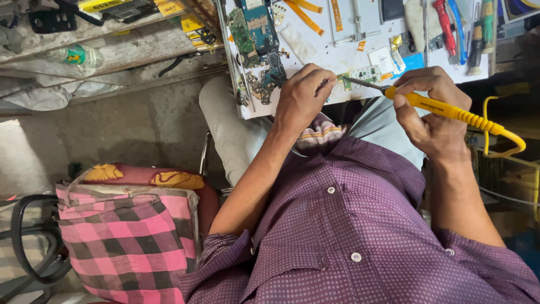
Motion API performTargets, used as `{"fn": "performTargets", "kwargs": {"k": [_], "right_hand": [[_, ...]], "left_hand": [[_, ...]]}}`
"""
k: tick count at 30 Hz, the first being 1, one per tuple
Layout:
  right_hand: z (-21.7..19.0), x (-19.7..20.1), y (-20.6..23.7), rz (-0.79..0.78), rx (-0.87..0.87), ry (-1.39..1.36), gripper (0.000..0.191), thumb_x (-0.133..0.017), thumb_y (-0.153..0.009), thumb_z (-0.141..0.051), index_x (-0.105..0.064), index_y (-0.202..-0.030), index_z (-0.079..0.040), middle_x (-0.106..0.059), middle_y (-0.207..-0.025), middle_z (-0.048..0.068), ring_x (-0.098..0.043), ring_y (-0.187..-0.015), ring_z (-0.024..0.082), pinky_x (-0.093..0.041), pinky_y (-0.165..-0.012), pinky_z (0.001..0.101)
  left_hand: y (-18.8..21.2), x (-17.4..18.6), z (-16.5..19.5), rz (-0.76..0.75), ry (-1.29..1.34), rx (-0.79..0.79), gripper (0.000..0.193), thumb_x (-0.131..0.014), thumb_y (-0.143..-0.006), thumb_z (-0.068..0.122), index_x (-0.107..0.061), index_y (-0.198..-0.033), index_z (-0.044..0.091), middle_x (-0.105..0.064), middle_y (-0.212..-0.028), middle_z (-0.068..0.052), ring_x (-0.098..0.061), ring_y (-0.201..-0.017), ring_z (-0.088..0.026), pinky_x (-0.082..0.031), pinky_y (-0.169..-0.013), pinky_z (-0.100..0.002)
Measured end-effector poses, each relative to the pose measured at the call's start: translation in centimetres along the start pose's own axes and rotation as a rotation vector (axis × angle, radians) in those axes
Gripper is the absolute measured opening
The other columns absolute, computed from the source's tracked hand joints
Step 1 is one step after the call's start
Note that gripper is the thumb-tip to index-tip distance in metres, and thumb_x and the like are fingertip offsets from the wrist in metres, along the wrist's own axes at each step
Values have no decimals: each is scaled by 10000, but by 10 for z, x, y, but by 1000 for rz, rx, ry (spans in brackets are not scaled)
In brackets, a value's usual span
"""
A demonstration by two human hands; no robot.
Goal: The person solders a small circuit board on a cluttered workbench, holding the board steady with one hand while applying a yellow soldering iron to its components. They briefly use a syringe-like dispenser to apply material to the board, then resume soldering and repositioning the board.
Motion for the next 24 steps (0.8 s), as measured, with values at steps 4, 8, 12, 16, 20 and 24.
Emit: {"fn": "performTargets", "kwargs": {"k": [4,8,12,16,20,24], "right_hand": [[-1,-2,0,8,-12,-12,126,-734,-1073,-40,-622,-1088,15,-690,-1074,169,-717,-971,237,-566,-874,295],[-4,-1,-3,8,11,-16,126,-718,-1026,-33,-614,-1077,16,-681,-1081,185,-706,-956,258,-561,-858,311],[-5,0,-6,5,8,-12,119,-712,-1029,-32,-614,-1075,18,-683,-1101,188,-707,-953,258,-557,-857,311],[-3,-1,-7,20,-28,-47,119,-707,-1047,-51,-613,-1084,12,-683,-1100,174,-706,-951,240,-555,-863,299],[-1,0,-6,23,-34,-57,125,-701,-1056,-70,-613,-1085,13,-685,-1091,169,-703,-945,236,-551,-861,299],[2,-1,-3,28,-30,-57,152,-704,-1075,-109,-613,-1085,13,-679,-1045,173,-703,-950,240,-549,-867,302]], "left_hand": [[1,-1,0,5,3,12,117,-756,-908,121,-715,-1011,83,-708,-967,-63,-735,-864,-261,-583,-744,-358],[0,-1,-2,4,-2,23,121,-757,-909,128,-718,-1014,84,-710,-966,-61,-737,-858,-260,-584,-740,-360],[-1,-2,-3,2,-4,29,117,-759,-911,132,-719,-1012,87,-710,-963,-60,-739,-855,-258,-585,-737,-360],[0,-1,-3,11,-2,19,120,-758,-910,130,-717,-1014,87,-713,-968,-60,-738,-854,-259,-585,-736,-359],[-1,-1,-3,4,-3,21,128,-760,-904,129,-717,-1016,85,-712,-967,-62,-741,-851,-254,-586,-729,-354],[0,-1,-4,-9,8,48,110,-756,-916,123,-718,-1013,86,-713,-964,-61,-744,-842,-242,-586,-723,-344]]}}
Point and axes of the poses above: each hand's wrist, its own y-axis away from the middle knuckle, its own x-axis out of the back of the hand, z = x × y, the point moved 4 cm from there along -y, towards the middle knuckle
